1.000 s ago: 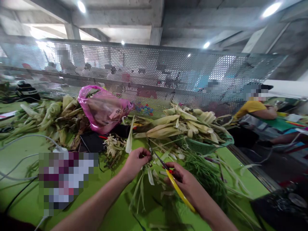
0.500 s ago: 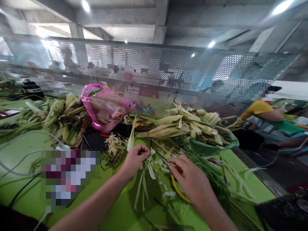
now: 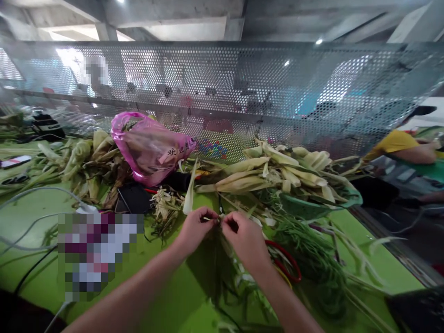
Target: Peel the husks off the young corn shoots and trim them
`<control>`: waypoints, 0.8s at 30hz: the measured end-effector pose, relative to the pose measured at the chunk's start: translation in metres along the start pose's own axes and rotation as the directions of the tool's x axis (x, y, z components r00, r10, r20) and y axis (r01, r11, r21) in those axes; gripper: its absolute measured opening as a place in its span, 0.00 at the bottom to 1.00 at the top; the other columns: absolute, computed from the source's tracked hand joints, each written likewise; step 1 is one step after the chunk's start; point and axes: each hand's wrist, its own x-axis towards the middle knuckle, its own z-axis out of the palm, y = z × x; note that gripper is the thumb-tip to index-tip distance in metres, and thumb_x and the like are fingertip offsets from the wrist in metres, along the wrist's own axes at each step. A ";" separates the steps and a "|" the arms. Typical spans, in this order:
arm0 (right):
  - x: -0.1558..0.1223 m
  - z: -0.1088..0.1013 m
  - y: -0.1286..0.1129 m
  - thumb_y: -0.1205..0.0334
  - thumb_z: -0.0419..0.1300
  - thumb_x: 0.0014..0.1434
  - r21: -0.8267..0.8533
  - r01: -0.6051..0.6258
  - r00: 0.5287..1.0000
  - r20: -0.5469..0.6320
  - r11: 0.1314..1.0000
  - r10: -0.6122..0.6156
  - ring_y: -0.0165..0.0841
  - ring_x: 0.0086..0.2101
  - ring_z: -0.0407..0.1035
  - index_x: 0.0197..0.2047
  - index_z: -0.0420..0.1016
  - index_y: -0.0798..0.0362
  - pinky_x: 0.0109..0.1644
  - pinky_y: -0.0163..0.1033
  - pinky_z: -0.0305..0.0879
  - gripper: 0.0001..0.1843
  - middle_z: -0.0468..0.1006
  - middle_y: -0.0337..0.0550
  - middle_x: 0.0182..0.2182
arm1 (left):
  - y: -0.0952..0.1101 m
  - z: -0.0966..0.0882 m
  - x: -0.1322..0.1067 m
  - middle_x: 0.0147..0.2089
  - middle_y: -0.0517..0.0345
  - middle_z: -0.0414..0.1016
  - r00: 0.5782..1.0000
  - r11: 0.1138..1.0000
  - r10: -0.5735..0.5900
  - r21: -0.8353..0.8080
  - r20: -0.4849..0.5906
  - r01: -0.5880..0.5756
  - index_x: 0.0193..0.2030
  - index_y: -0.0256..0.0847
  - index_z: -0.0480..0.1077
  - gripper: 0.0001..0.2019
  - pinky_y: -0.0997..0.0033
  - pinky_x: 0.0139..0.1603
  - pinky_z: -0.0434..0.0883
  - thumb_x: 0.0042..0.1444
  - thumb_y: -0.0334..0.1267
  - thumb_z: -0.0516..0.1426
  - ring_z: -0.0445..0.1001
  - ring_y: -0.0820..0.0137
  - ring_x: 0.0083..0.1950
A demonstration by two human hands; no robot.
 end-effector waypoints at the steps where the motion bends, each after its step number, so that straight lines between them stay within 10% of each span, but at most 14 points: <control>1: 0.000 0.000 0.003 0.56 0.55 0.53 0.006 -0.002 1.000 0.011 1.000 0.002 0.36 0.27 0.68 0.27 0.70 0.49 0.34 0.39 0.63 0.08 0.76 0.39 0.24 | -0.001 -0.002 0.001 0.27 0.61 0.72 0.999 0.999 -0.031 -0.013 0.012 0.031 0.29 0.37 0.72 0.03 0.74 0.35 0.64 0.46 0.28 0.60 0.68 0.74 0.31; 12: -0.001 -0.002 0.028 0.58 0.55 0.52 -0.039 -0.006 0.991 0.136 0.999 0.012 0.36 0.27 0.68 0.26 0.70 0.49 0.33 0.38 0.60 0.07 0.76 0.40 0.24 | 0.006 -0.015 -0.001 0.22 0.67 0.66 0.957 0.887 -0.274 -0.358 0.100 0.292 0.29 0.39 0.64 0.20 0.78 0.21 0.56 0.37 0.44 0.69 0.60 0.81 0.19; 24: 0.002 -0.002 0.031 0.60 0.54 0.52 -0.051 -0.007 0.987 0.162 0.999 0.015 0.36 0.28 0.65 0.26 0.65 0.49 0.32 0.37 0.55 0.06 0.72 0.39 0.24 | 0.011 -0.009 -0.002 0.29 0.59 0.76 0.979 0.944 -0.159 -0.271 0.128 0.189 0.28 0.38 0.62 0.19 0.80 0.23 0.59 0.44 0.45 0.67 0.62 0.81 0.22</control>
